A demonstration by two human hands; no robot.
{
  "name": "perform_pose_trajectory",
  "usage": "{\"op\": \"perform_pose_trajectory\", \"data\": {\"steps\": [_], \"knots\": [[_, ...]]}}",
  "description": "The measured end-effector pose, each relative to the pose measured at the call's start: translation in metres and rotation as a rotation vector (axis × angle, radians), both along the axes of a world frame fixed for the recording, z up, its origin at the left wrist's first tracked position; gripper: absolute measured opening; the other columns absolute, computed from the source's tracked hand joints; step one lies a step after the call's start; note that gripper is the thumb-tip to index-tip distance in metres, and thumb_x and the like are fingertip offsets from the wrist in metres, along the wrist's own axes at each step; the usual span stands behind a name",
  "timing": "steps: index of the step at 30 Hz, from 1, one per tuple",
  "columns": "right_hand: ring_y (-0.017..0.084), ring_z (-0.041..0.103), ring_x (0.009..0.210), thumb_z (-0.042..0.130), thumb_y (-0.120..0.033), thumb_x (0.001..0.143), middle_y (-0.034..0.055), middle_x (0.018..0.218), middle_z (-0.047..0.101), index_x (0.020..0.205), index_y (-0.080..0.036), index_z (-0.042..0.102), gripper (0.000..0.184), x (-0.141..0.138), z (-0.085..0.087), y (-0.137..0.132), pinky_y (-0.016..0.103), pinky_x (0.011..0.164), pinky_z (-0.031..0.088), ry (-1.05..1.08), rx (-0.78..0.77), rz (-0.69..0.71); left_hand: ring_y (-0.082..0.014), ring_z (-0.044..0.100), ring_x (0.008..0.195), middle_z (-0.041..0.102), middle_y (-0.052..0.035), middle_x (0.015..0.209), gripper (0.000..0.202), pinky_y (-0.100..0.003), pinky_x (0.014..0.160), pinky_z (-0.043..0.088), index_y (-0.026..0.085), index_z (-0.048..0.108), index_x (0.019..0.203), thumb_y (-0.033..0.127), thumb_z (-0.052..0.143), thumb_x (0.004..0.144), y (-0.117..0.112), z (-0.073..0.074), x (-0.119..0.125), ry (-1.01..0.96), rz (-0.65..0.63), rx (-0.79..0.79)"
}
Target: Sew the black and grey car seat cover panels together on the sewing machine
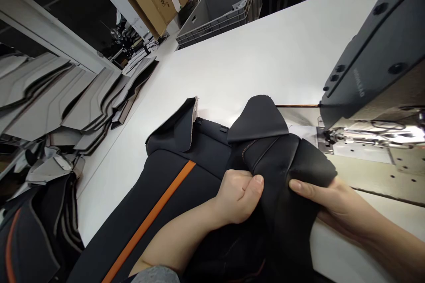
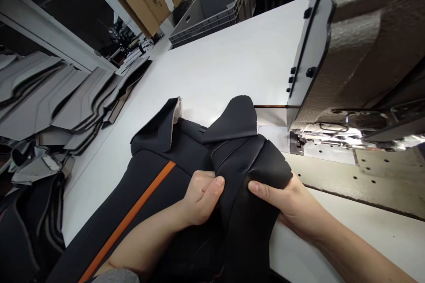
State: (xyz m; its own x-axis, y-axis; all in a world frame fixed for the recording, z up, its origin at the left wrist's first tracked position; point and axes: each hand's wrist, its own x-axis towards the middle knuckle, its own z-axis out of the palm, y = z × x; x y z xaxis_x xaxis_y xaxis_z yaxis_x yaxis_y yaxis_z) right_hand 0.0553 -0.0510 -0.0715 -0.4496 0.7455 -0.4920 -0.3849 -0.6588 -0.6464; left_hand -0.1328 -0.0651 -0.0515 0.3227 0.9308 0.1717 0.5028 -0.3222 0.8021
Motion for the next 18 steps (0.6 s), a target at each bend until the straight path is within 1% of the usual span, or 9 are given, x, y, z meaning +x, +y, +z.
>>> {"op": "perform_pose_trajectory", "data": {"steps": [5, 9, 11, 13, 14, 15, 16, 17, 18], "knots": [[0.033, 0.061, 0.103, 0.082, -0.039, 0.061, 0.0109, 0.117, 0.063, 0.125, -0.025, 0.053, 0.072, -0.001, -0.004, 0.001, 0.043, 0.077, 0.056, 0.005, 0.037, 0.001, -0.007, 0.026, 0.041, 0.026, 0.0023, 0.043, 0.051, -0.027, 0.042, 0.019, 0.017, 0.021, 0.047, 0.033, 0.031, 0.095, 0.0, -0.001, 0.0, 0.006, 0.01, -0.03], [0.031, 0.065, 0.091, 0.081, -0.039, 0.062, 0.0114, 0.104, 0.068, 0.117, -0.02, 0.058, 0.063, -0.001, -0.007, 0.005, 0.041, 0.074, 0.057, 0.011, 0.033, 0.002, -0.0065, 0.03, 0.041, 0.03, 0.002, 0.043, 0.053, -0.026, 0.042, 0.022, 0.017, 0.024, 0.047, 0.033, 0.031, 0.096, 0.005, -0.005, -0.002, 0.008, 0.022, -0.067], [0.029, 0.067, 0.081, 0.08, -0.042, 0.064, 0.0106, 0.094, 0.07, 0.104, -0.017, 0.062, 0.051, -0.001, -0.007, 0.01, 0.039, 0.07, 0.057, -0.066, 0.045, -0.019, -0.006, 0.029, 0.041, 0.029, 0.0025, 0.044, 0.052, -0.025, 0.042, 0.023, 0.016, 0.024, 0.047, 0.03, 0.034, 0.096, 0.011, -0.005, -0.002, 0.019, 0.049, 0.059], [0.026, 0.067, 0.076, 0.079, -0.044, 0.065, 0.0087, 0.089, 0.07, 0.096, -0.017, 0.062, 0.044, -0.001, -0.009, 0.016, 0.035, 0.067, 0.057, -0.156, 0.059, -0.078, -0.0069, 0.038, 0.047, 0.038, 0.0013, 0.05, 0.046, -0.022, 0.047, 0.032, 0.015, 0.031, 0.049, 0.025, 0.04, 0.093, 0.019, -0.002, 0.0, 0.036, 0.119, 0.325], [0.025, 0.067, 0.076, 0.079, -0.043, 0.066, 0.0074, 0.09, 0.07, 0.098, -0.019, 0.061, 0.044, -0.001, -0.009, 0.02, 0.034, 0.067, 0.056, -0.171, 0.054, -0.113, -0.0094, 0.049, 0.058, 0.048, -0.0014, 0.06, 0.039, -0.022, 0.056, 0.041, 0.015, 0.041, 0.054, 0.023, 0.043, 0.091, 0.024, 0.0, 0.002, 0.059, 0.142, 0.451], [0.024, 0.067, 0.077, 0.078, -0.041, 0.067, 0.006, 0.092, 0.07, 0.101, -0.02, 0.06, 0.044, 0.0, -0.01, 0.024, 0.033, 0.068, 0.056, -0.155, 0.035, -0.147, -0.0141, 0.057, 0.076, 0.058, -0.0059, 0.078, 0.027, -0.026, 0.071, 0.047, 0.015, 0.054, 0.066, 0.023, 0.044, 0.09, 0.029, 0.0, 0.004, 0.106, 0.137, 0.527], [0.023, 0.067, 0.078, 0.077, -0.039, 0.069, 0.0048, 0.093, 0.07, 0.105, -0.022, 0.059, 0.044, 0.0, -0.01, 0.028, 0.033, 0.07, 0.056, -0.109, 0.01, -0.188, -0.0199, 0.057, 0.099, 0.06, -0.0108, 0.101, 0.019, -0.034, 0.089, 0.047, 0.015, 0.061, 0.086, 0.023, 0.043, 0.09, 0.034, 0.0, 0.005, 0.183, 0.098, 0.54], [0.022, 0.066, 0.079, 0.074, -0.038, 0.072, 0.0041, 0.092, 0.07, 0.108, -0.022, 0.058, 0.043, 0.001, -0.01, 0.031, 0.033, 0.071, 0.056, -0.039, -0.008, -0.227, -0.0244, 0.048, 0.119, 0.054, -0.0142, 0.122, 0.026, -0.041, 0.102, 0.04, 0.014, 0.059, 0.108, 0.024, 0.041, 0.091, 0.04, -0.003, 0.007, 0.29, 0.032, 0.497], [0.022, 0.066, 0.079, 0.07, -0.039, 0.076, 0.0041, 0.092, 0.07, 0.11, -0.022, 0.057, 0.041, 0.002, -0.01, 0.033, 0.033, 0.073, 0.055, 0.045, -0.004, -0.256, -0.0266, 0.035, 0.132, 0.044, -0.0154, 0.136, 0.036, -0.047, 0.109, 0.031, 0.014, 0.051, 0.124, 0.024, 0.038, 0.092, 0.047, -0.007, 0.008, 0.405, -0.049, 0.42]]}}
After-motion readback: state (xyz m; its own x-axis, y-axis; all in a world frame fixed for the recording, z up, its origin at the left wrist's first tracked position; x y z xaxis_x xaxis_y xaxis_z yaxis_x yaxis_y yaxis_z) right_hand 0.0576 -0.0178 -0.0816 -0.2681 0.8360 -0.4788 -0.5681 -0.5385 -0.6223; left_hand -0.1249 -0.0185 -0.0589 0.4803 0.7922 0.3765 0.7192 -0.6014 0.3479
